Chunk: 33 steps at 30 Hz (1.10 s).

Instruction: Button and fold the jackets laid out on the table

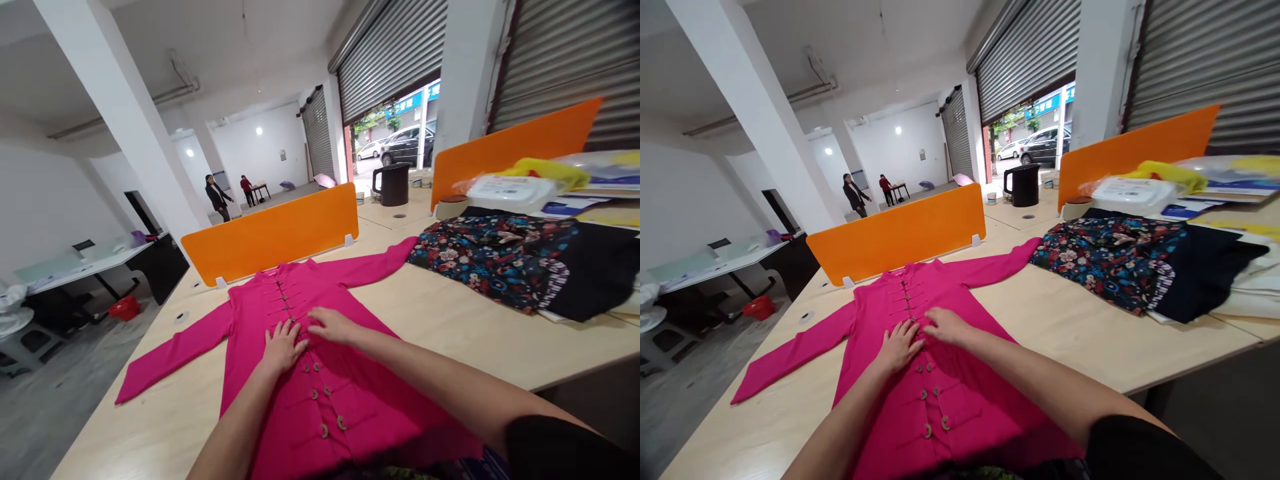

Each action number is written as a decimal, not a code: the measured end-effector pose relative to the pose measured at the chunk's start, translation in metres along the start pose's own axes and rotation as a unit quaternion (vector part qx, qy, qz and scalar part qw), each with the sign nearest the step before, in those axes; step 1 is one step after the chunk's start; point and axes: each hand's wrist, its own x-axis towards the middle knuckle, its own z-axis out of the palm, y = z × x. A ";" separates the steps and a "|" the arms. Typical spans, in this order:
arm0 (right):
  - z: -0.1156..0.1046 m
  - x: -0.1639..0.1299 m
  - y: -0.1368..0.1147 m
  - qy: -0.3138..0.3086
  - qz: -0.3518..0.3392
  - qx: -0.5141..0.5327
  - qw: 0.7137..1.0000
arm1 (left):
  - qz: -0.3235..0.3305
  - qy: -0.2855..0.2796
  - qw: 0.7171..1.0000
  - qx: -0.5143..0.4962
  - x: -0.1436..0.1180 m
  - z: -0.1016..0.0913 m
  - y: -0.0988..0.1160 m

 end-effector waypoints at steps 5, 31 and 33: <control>0.010 0.050 -0.008 0.116 0.105 0.027 0.987 | -0.046 0.109 0.992 -0.051 0.034 0.002 0.009; 0.056 0.055 0.000 0.157 -0.073 0.150 0.973 | 0.008 0.193 0.902 -0.387 0.022 0.025 0.006; 0.058 0.056 0.002 0.139 -0.071 0.147 0.977 | 0.004 0.186 0.897 -0.402 0.022 0.024 0.005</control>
